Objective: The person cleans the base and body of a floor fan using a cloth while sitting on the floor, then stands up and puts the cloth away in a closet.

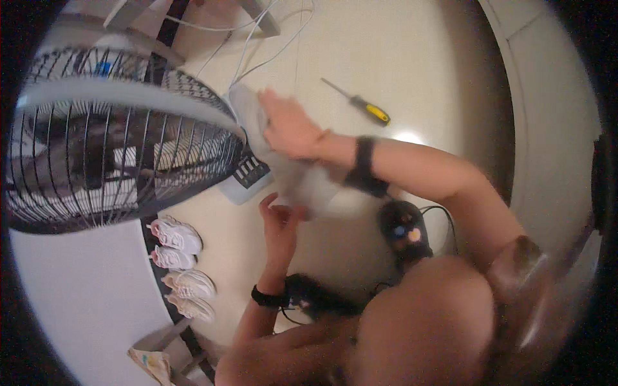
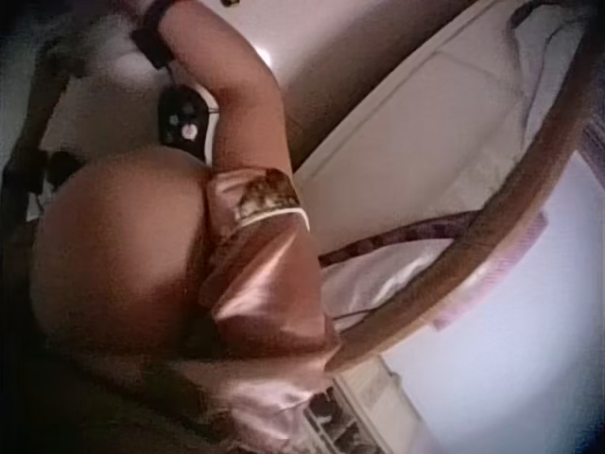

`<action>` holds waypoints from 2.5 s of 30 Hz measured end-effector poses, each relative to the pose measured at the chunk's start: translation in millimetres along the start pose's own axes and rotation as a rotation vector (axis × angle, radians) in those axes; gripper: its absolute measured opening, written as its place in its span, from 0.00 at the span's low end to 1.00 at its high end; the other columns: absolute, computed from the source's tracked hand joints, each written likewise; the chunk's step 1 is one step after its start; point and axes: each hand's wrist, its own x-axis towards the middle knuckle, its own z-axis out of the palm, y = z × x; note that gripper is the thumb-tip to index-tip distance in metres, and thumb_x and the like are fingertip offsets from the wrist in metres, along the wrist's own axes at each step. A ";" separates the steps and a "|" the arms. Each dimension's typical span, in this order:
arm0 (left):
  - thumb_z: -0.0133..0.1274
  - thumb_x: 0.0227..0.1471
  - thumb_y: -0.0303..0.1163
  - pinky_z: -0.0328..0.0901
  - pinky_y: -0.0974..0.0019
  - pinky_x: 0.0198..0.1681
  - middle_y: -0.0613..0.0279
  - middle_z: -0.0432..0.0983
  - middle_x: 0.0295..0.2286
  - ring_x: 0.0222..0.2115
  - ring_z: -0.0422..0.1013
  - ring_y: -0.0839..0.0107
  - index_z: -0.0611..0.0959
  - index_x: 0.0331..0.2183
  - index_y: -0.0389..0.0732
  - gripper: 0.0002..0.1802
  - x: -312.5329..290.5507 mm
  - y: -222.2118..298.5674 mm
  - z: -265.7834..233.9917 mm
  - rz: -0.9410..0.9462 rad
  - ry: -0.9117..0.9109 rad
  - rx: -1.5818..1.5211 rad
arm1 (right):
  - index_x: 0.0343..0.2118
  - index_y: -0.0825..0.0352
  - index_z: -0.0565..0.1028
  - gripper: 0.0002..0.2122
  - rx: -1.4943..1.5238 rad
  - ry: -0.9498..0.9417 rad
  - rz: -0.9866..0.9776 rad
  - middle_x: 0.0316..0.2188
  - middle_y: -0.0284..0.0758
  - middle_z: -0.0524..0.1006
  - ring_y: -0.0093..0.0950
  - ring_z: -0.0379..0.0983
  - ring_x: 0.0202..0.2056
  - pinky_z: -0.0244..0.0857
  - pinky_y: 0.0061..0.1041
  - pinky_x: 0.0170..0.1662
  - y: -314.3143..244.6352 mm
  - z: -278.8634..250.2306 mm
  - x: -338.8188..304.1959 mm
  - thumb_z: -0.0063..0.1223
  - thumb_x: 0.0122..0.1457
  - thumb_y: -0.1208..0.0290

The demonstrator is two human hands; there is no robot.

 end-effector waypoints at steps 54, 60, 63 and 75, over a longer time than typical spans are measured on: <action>0.77 0.17 0.45 0.37 0.45 0.64 0.30 0.25 0.60 0.62 0.31 0.35 0.35 0.62 0.34 0.83 128.8 -10.3 -94.4 0.512 0.390 1.053 | 0.53 0.58 0.68 0.20 -0.485 -0.053 -0.614 0.53 0.35 0.69 0.35 0.66 0.54 0.61 0.40 0.49 84.0 36.5 38.4 0.46 0.57 0.65; 0.74 0.25 0.47 0.30 0.44 0.65 0.39 0.23 0.63 0.64 0.23 0.44 0.36 0.63 0.35 0.78 130.0 -2.3 -133.3 0.681 0.218 1.202 | 0.50 0.57 0.70 0.18 -0.495 -0.069 -0.604 0.47 0.35 0.72 0.36 0.69 0.49 0.63 0.39 0.45 56.2 9.9 -11.3 0.49 0.55 0.66; 0.70 0.27 0.54 0.29 0.40 0.64 0.39 0.25 0.63 0.64 0.23 0.44 0.39 0.63 0.35 0.76 144.0 -8.9 -137.5 0.879 0.181 1.136 | 0.47 0.61 0.71 0.17 -0.431 -0.050 -0.659 0.43 0.39 0.73 0.38 0.69 0.47 0.64 0.38 0.45 85.4 24.9 -14.6 0.49 0.53 0.69; 0.69 0.19 0.66 0.38 0.39 0.63 0.30 0.28 0.61 0.62 0.29 0.35 0.33 0.61 0.30 0.86 137.0 21.7 -90.2 0.036 0.377 1.213 | 0.46 0.71 0.71 0.24 -0.160 -0.210 0.035 0.45 0.48 0.70 0.46 0.70 0.47 0.66 0.39 0.49 72.9 12.1 126.9 0.54 0.50 0.59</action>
